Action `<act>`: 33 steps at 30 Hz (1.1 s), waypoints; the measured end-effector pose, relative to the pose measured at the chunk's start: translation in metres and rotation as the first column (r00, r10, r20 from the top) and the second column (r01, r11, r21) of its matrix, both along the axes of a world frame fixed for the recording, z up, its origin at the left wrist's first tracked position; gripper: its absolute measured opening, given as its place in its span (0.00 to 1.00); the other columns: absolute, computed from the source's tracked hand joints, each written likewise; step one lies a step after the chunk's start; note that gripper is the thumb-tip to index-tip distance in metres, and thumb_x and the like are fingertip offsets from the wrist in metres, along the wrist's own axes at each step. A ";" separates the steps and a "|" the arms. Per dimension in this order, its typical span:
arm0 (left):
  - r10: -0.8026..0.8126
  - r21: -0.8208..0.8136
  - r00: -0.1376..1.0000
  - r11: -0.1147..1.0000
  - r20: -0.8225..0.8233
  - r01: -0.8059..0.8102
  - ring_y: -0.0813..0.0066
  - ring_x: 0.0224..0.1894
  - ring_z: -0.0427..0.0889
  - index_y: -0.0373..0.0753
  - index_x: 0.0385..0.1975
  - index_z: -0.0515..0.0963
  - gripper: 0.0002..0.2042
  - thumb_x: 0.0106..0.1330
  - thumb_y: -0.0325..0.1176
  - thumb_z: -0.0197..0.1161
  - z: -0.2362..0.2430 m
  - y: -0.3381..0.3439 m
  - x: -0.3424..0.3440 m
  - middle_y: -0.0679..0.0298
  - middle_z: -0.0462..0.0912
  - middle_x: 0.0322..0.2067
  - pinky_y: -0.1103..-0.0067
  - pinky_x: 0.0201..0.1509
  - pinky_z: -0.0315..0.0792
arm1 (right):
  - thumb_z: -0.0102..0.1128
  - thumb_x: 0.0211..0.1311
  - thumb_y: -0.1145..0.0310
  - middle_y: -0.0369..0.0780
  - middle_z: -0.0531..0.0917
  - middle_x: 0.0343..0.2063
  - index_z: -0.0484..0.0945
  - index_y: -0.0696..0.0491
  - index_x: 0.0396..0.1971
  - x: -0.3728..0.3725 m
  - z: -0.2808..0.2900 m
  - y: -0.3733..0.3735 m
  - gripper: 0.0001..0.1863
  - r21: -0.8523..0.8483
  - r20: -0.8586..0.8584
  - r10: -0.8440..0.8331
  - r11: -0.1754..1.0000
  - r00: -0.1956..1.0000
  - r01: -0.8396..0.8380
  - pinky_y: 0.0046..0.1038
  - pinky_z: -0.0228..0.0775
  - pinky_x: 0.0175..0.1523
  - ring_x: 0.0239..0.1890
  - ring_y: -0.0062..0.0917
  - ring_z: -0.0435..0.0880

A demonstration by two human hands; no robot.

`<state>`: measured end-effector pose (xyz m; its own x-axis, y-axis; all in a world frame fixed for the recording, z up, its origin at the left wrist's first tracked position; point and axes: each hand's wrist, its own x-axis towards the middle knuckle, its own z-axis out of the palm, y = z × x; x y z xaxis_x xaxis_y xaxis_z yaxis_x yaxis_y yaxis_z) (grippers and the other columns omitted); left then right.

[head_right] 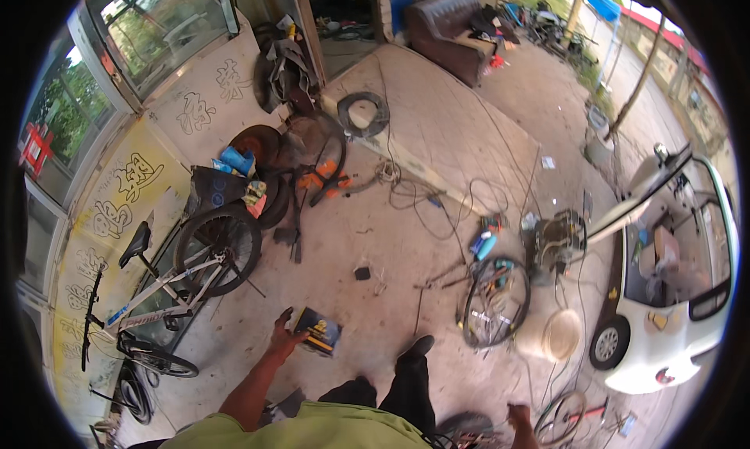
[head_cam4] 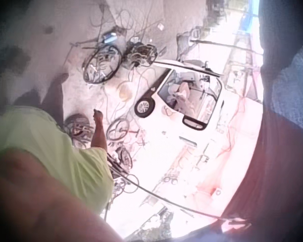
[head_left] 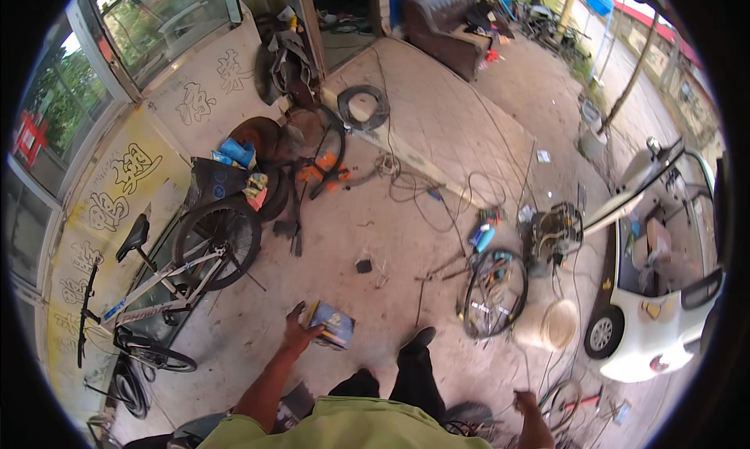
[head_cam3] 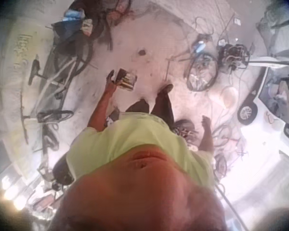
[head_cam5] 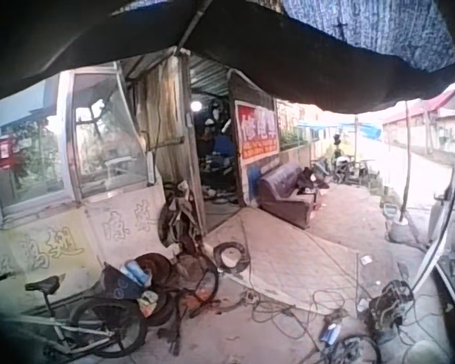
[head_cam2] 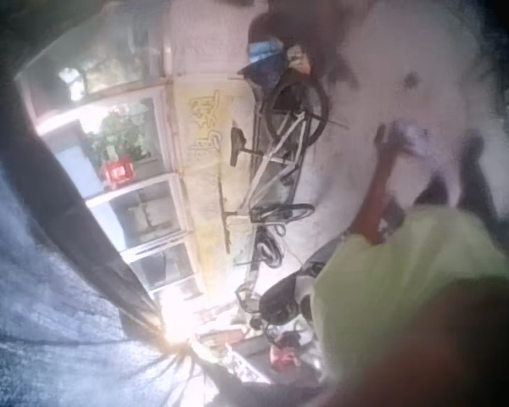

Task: The person sits on the ground and works on a bicycle wheel, using a small tool to adjust the hub. They then retrieve a box of parts from a cluttered workshop area and handle small metal components, likely bearings, before returning to the wheel.

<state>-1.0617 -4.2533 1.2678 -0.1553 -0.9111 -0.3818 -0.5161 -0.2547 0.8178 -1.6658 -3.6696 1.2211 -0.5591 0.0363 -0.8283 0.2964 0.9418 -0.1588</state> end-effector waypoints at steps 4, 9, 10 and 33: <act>0.222 0.095 0.948 0.964 0.229 -0.249 0.51 0.67 0.68 0.42 0.73 0.64 0.52 0.44 0.38 0.86 -0.019 -0.094 -0.063 0.48 0.67 0.64 0.62 0.70 0.69 | 0.64 0.71 0.52 0.32 0.71 0.18 0.83 0.53 0.39 -0.123 0.024 -0.052 0.17 0.025 0.166 -0.127 0.992 0.978 0.124 0.25 0.61 0.17 0.14 0.22 0.69; 0.495 0.149 0.816 0.820 0.299 -0.552 0.46 0.64 0.72 0.40 0.75 0.59 0.57 0.41 0.40 0.87 -0.089 -0.120 -0.052 0.41 0.64 0.65 0.63 0.67 0.72 | 0.68 0.67 0.62 0.40 0.84 0.28 0.84 0.55 0.43 -0.335 -0.010 -0.321 0.13 0.004 -0.014 0.212 0.977 0.977 -0.212 0.37 0.77 0.29 0.26 0.31 0.84; 0.449 0.126 0.764 0.820 0.465 -0.558 0.46 0.63 0.72 0.40 0.75 0.59 0.58 0.40 0.41 0.87 -0.063 -0.132 -0.076 0.39 0.64 0.65 0.63 0.67 0.72 | 0.68 0.67 0.61 0.40 0.85 0.28 0.83 0.54 0.44 -0.362 0.000 -0.407 0.14 -0.043 -0.026 0.316 0.948 0.948 -0.317 0.36 0.77 0.30 0.26 0.30 0.84; -0.015 -0.248 0.977 0.966 0.214 0.069 0.44 0.69 0.66 0.38 0.71 0.64 0.49 0.46 0.44 0.83 0.050 -1.276 -0.714 0.46 0.68 0.67 0.60 0.73 0.65 | 0.64 0.68 0.64 0.41 0.87 0.35 0.81 0.54 0.47 -0.777 0.089 -1.332 0.13 -0.076 0.243 0.046 0.997 0.969 -0.028 0.33 0.76 0.26 0.26 0.30 0.86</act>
<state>-1.7754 -5.5293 1.3175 -0.1373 -0.9761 -0.1683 -0.6878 -0.0283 0.7253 -2.4429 -5.0020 1.3102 -0.3392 -0.0448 -0.9396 0.2995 0.9417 -0.1530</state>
